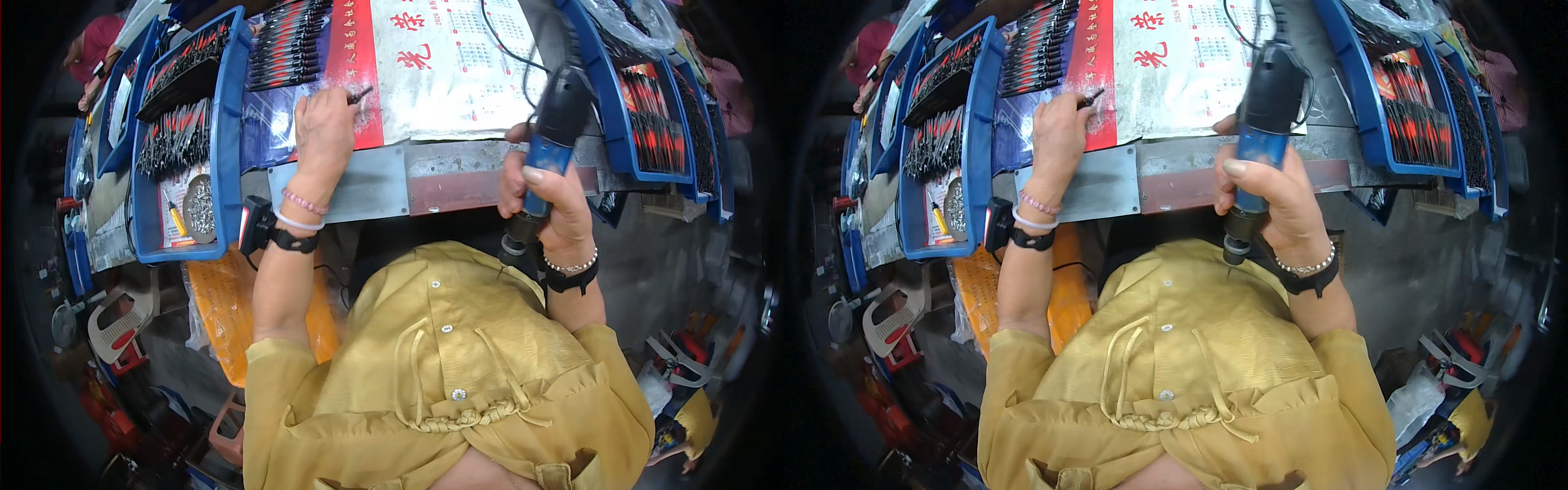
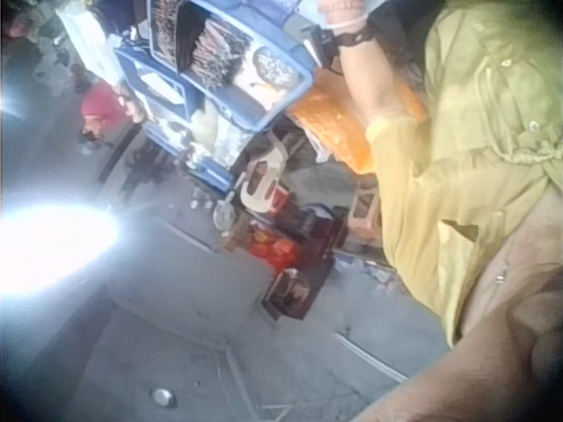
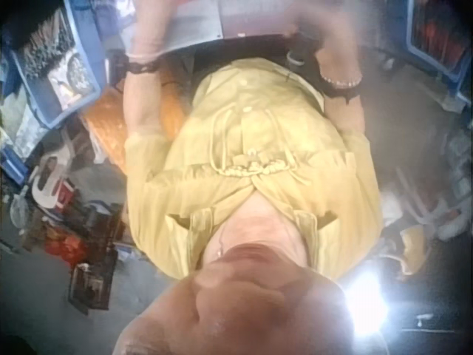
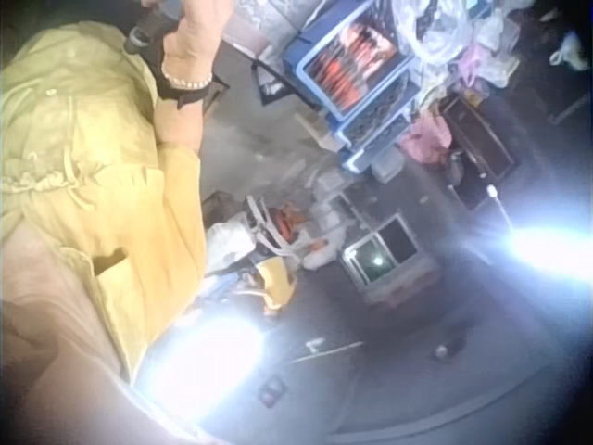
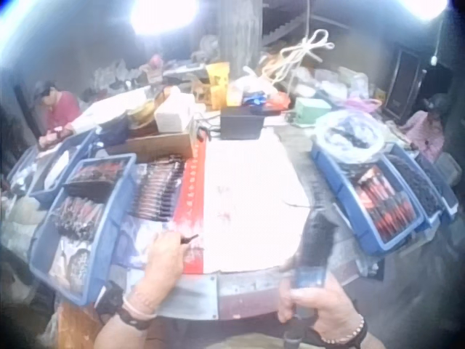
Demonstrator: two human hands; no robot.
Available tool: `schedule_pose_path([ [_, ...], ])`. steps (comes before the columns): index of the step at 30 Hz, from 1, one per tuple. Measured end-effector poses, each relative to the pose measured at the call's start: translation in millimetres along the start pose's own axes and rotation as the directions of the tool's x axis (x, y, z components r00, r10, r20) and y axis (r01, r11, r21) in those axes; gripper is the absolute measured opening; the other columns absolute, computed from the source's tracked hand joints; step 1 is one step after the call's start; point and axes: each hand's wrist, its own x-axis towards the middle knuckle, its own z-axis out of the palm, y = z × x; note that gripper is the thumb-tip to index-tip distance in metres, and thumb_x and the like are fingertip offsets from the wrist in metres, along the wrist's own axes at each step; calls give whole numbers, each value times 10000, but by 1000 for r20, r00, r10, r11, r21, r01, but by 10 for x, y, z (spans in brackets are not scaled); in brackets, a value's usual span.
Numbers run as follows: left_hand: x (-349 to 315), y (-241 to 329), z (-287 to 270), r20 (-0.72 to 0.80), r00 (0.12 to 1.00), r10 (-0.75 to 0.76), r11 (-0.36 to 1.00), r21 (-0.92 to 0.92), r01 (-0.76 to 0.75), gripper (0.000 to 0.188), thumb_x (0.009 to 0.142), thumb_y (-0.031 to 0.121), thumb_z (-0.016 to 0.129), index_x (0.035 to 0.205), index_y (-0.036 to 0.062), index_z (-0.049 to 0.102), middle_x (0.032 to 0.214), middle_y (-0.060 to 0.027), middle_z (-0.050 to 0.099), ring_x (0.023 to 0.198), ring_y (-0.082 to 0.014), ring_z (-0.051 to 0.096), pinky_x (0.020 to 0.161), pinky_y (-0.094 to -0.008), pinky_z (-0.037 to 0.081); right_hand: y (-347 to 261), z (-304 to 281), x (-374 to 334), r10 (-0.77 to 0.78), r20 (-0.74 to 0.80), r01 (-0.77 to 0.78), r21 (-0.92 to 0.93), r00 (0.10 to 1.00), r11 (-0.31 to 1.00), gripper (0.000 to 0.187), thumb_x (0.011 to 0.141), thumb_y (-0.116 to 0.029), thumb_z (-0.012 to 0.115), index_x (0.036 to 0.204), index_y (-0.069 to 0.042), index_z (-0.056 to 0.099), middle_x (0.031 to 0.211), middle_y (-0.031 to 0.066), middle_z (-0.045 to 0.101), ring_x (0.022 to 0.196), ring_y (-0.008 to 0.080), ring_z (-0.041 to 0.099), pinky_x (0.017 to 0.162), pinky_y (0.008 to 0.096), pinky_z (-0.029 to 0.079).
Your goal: The person assembles small key blanks by inserting a metal pin into a black plastic housing, then uses a rotary tool to grind the tip. They also use a small screwdriver to adjust the pin inside the housing. The person repeats the process with another key blank.
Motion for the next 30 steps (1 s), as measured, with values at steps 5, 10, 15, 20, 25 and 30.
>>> schedule_pose_path([
  [5,-342,478,-409,27,966,-259,695,-689,205,131,921,79,593,1004,13,516,763,-107,635,627,-166,591,588,-279,472,18,31,-125,-334,-24,332,-60,942,941,558,867,-254,632,1291,8,381,748,37,480,617,132,497,579,297,458],
  [10,-961,907,-490,727,675,-127,-63,-685,726,180,1003,146,492,1138,27,475,745,-40,594,544,-47,470,513,-170,393,150,73,-212,-533,28,528,-186,846,829,554,877,-287,610,1303,-27,368,766,29,475,634,134,486,623,305,446],
  [15,-1323,1068,-208,828,559,-32,-234,-550,802,261,1001,168,513,1190,0,576,776,0,577,605,-46,475,563,-177,395,299,64,-269,-473,63,470,-275,879,839,535,797,-33,716,1239,-18,415,800,76,616,699,148,607,653,273,519],
  [20,-1380,1120,-15,827,560,-49,-423,-525,739,320,1028,260,460,1115,-8,612,747,2,580,579,-44,464,536,-186,381,437,65,-226,-7,-41,-16,-546,999,837,458,787,52,673,1195,22,468,914,119,684,733,86,601,651,205,478],
  [25,-1306,1073,33,899,436,26,-644,-319,696,400,1024,351,458,1073,-14,615,754,-26,589,573,-80,481,538,-206,398,615,33,-90,64,-82,-97,-508,995,856,435,781,10,724,1176,-1,544,1061,78,667,924,120,630,848,278,497],
  [30,-1296,1096,94,917,390,80,-802,-173,572,374,1014,361,480,977,14,613,746,-30,581,569,-96,485,538,-222,405,679,-32,39,116,-75,-138,-595,990,792,465,746,-111,743,1161,-6,558,1035,80,671,928,151,635,833,300,491],
])
